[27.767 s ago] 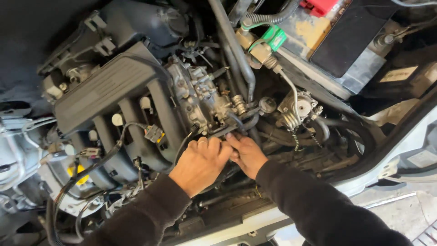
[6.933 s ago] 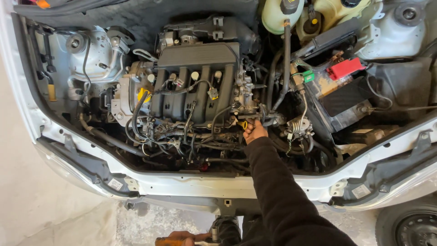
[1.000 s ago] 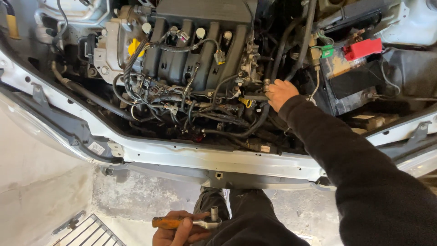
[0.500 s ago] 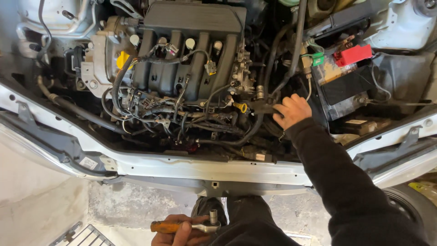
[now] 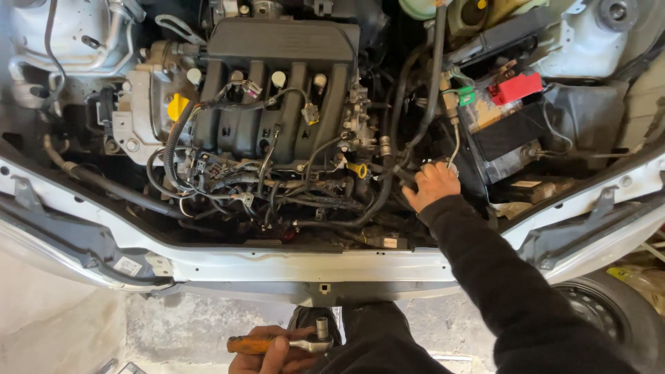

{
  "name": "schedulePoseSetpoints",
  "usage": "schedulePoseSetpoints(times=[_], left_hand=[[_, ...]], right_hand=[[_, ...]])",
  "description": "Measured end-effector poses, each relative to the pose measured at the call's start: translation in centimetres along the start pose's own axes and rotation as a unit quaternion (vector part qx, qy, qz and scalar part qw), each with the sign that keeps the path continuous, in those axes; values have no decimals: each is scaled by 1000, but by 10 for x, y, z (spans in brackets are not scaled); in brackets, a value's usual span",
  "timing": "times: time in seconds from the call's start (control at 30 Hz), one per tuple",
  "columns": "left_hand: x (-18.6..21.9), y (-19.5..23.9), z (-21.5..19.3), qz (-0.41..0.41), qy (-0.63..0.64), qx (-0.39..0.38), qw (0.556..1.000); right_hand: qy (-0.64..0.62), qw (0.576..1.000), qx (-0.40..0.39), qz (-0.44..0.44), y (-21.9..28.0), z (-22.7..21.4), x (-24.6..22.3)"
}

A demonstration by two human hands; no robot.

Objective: The person works on a car engine with the hood open, using a ratchet wrench to loosen bolts on a component. They then retrieve a pair of pliers from a wall-mounted tool rack and use them to manipulate a hose clamp within the engine bay.

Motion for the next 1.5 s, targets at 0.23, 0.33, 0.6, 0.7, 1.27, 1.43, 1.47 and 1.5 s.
schedulePoseSetpoints(times=[0.23,0.33,0.6,0.7,1.27,1.43,1.47,1.5], left_hand=[[10,-3,7,-8,-28,1,1000],[14,1,8,23,-17,-13,1000],[33,-6,0,-10,-34,-24,999],[53,-3,21,5,-58,-45,997],[73,-169,268,55,-283,-61,956],[77,-213,277,34,-310,-47,949],[78,-220,277,21,-333,-65,941],[80,-226,277,8,-354,-82,932]], right_hand=[[-23,986,98,132,1,18,-3],[-34,979,134,147,3,28,-2],[-55,972,167,157,7,28,-11],[-74,969,140,188,39,29,-36],[-171,945,149,235,39,17,-63],[-172,943,166,232,40,25,-61],[-175,943,161,232,40,27,-61],[-179,944,156,230,40,28,-62]])
Point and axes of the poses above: each hand's wrist, its own y-axis away from the middle knuckle, its own z-axis out of the palm, x = y × z, the point moved 1 cm from there along -y, towards the middle knuckle, and after that the axes turned 12 degrees about -z, right-handed, at the moved point
